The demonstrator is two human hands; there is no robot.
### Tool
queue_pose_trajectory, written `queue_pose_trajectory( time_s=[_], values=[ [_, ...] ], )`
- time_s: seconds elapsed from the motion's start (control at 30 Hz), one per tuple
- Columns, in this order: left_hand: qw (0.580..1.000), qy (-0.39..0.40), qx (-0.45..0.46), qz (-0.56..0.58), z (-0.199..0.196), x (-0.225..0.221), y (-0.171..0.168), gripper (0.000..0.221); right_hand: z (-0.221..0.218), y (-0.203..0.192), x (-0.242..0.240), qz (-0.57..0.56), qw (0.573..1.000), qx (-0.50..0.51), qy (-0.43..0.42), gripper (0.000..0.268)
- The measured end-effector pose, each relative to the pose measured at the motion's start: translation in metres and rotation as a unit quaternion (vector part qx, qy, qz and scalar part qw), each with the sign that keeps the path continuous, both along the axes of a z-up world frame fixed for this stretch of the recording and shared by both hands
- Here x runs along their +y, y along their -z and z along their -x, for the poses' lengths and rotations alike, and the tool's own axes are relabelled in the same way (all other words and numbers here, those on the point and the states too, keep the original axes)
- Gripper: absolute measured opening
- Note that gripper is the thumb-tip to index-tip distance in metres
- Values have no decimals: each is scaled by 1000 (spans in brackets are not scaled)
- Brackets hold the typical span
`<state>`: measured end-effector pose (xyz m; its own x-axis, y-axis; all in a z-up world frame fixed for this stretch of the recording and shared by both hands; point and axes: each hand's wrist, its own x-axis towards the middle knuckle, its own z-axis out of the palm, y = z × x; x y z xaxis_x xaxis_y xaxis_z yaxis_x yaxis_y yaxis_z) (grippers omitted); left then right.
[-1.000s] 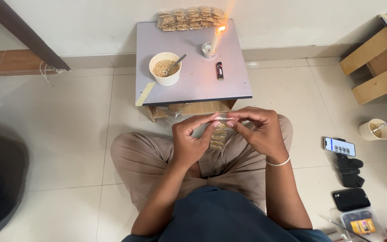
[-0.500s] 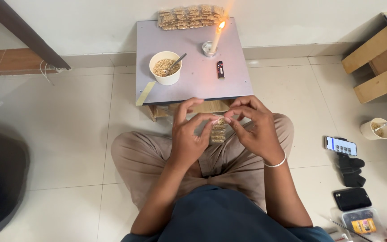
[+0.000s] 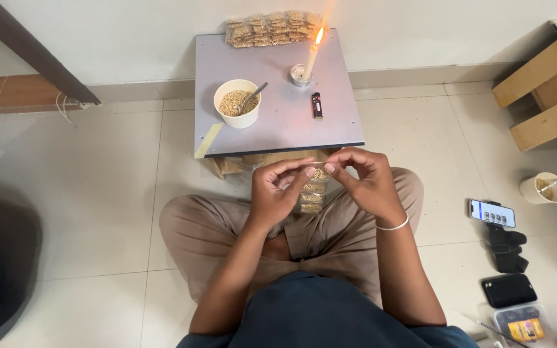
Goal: Manually fill small plastic pouches with seeds using a spoon and seal them using heat from a candle flame.
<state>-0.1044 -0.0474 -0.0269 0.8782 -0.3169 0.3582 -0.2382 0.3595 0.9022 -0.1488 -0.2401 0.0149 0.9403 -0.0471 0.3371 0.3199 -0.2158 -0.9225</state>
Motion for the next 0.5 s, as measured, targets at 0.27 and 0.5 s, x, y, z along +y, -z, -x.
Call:
queue_pose_trajectory(
  time_s=[0.27,0.5],
  values=[
    [996,7,30,82,-21,-14,16,14,-19,12,-8,-51,999,14,9,3],
    [995,-22,50,80,-42,-27,22,13,-40,10,-15,-109,993,50,0,9]
  ],
)
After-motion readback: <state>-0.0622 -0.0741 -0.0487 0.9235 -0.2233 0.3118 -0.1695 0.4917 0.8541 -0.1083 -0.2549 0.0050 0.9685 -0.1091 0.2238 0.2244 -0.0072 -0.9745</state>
